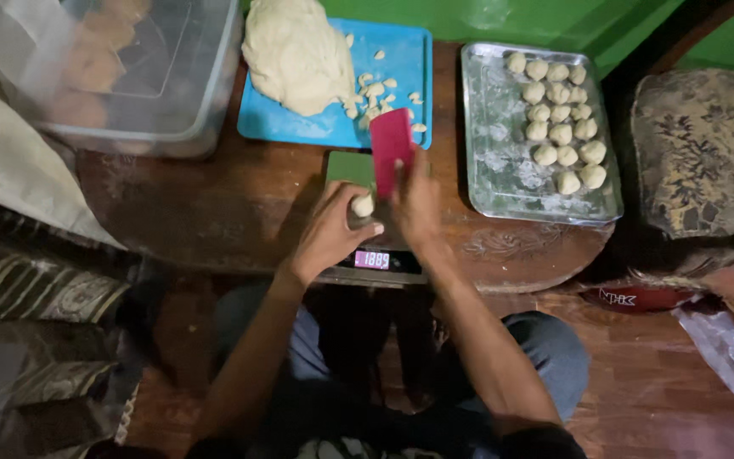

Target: The person portions out dough by hand, weighs pieces on a scale, and rolls them into balls before placing them onto a tray.

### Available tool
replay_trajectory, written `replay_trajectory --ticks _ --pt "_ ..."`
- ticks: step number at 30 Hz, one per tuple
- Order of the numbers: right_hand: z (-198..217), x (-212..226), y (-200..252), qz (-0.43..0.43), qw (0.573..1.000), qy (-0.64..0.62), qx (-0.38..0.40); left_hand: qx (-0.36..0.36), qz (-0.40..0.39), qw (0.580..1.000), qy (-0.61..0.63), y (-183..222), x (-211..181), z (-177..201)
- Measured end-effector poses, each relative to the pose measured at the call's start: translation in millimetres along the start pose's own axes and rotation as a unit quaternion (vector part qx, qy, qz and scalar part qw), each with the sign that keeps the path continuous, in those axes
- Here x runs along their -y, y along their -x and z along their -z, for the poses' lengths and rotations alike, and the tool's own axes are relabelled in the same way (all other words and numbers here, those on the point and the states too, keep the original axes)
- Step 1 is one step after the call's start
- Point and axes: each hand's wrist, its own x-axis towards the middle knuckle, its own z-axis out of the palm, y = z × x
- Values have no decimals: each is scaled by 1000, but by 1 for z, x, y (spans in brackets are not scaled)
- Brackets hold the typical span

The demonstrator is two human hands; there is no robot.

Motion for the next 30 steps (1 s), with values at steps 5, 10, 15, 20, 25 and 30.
replay_trajectory --ticks 5,10,15,20,25,30 --pt "35 -8 10 -65 872 -431 -224 -78 -2 994 78 -16 3 -1" --pt "74 -55 40 -144 877 -417 -189 59 -78 978 -183 -56 18 -33" --pt "79 -65 69 -172 827 -490 -214 212 -99 926 -297 -69 -3 -38" --pt "87 -71 88 -167 828 -501 -190 189 -75 968 146 -73 -72 22" --pt "82 -62 93 -178 823 -506 -188 -1 -1 992 128 -117 12 -26" --pt "81 -43 90 -175 806 -534 -187 -26 1 993 119 -169 40 -33"
